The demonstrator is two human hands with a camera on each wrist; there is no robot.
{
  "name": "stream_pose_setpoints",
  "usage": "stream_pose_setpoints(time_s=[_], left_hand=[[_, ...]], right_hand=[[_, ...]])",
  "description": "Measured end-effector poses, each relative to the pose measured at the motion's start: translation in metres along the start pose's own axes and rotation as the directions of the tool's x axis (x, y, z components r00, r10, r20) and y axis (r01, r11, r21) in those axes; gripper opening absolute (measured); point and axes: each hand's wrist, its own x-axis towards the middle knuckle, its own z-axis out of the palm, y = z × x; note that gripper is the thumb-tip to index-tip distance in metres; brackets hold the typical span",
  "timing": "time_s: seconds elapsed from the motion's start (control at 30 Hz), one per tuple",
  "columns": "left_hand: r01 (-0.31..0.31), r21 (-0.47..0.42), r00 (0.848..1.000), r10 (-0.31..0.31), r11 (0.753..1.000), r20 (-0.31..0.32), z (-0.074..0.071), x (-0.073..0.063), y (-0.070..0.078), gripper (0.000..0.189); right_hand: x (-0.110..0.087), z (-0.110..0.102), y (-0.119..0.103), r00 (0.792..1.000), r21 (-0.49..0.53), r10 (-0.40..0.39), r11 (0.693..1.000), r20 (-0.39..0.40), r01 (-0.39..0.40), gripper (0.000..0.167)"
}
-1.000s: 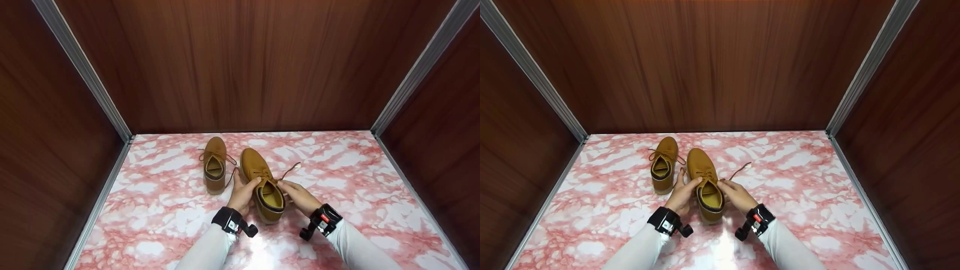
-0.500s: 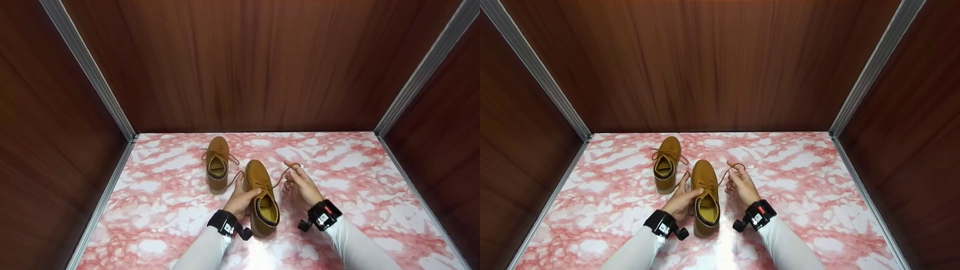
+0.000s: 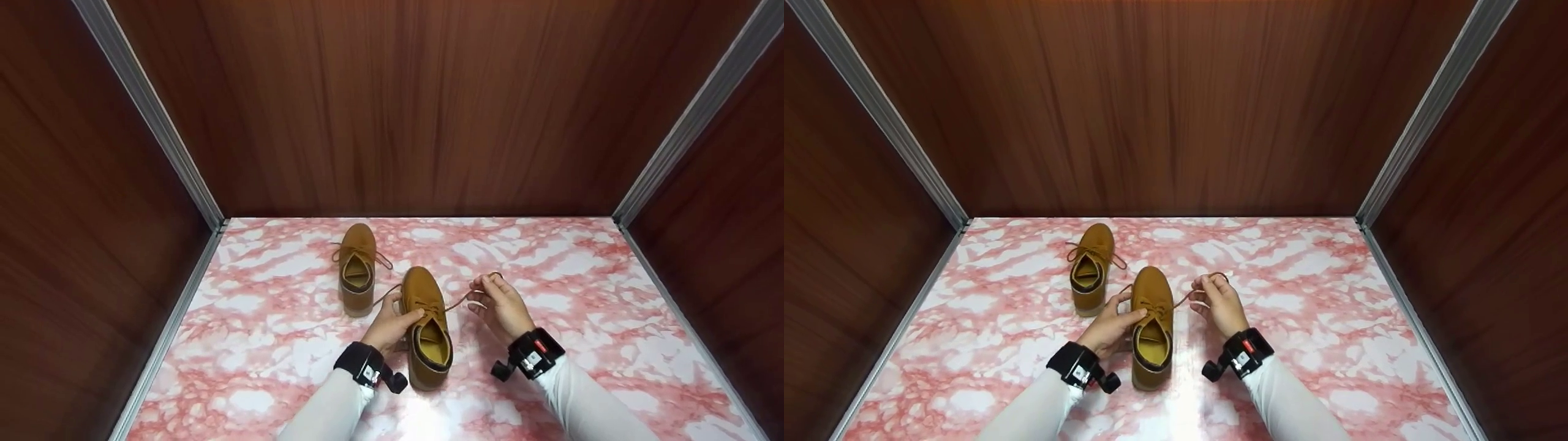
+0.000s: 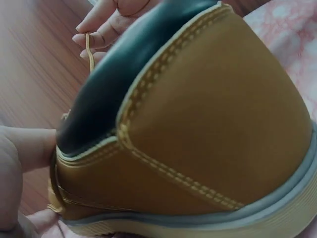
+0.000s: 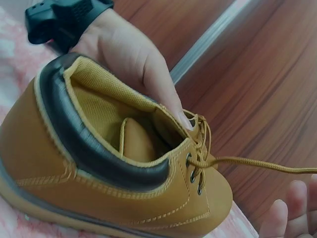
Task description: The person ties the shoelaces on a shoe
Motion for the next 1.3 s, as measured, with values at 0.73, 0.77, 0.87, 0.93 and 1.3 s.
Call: stream_pose_setpoints(time_s=[0.73,0.77,0.87,0.93,1.3], left_hand=[[0.036,0.209,0.983,0.002,0.977,-0.181,-0.006,-0.005,0.004,0.051],[0.037,0.204,0.983,0.001,0.978,-0.183,-0.006,-0.005,0.004,0.053],[0.039,0.193,0.982,-0.002,0.980,-0.189,-0.007,-0.005,0.004,0.056],[0.042,0.186,0.982,-0.006,0.982,-0.187,-0.008,-0.005,0.004,0.049],[-0.048,0.355,0.979,0.115,0.933,-0.170,-0.012,-0.012,0.005,0.025]], right_hand=[[-0.004,-0.006,-0.003,0.999,-0.119,0.018,0.993,0.030,-0.014,0.020],[-0.004,-0.007,-0.004,0.999,-0.135,0.026,0.991,0.038,-0.021,0.019],[-0.005,-0.009,-0.003,0.997,-0.179,0.059,0.983,0.056,-0.048,0.017],[-0.006,-0.010,-0.003,0.994,-0.210,0.086,0.975,0.070,-0.069,0.017],[-0.015,-0.009,0.015,0.958,-0.417,0.257,0.890,0.127,-0.183,0.032]])
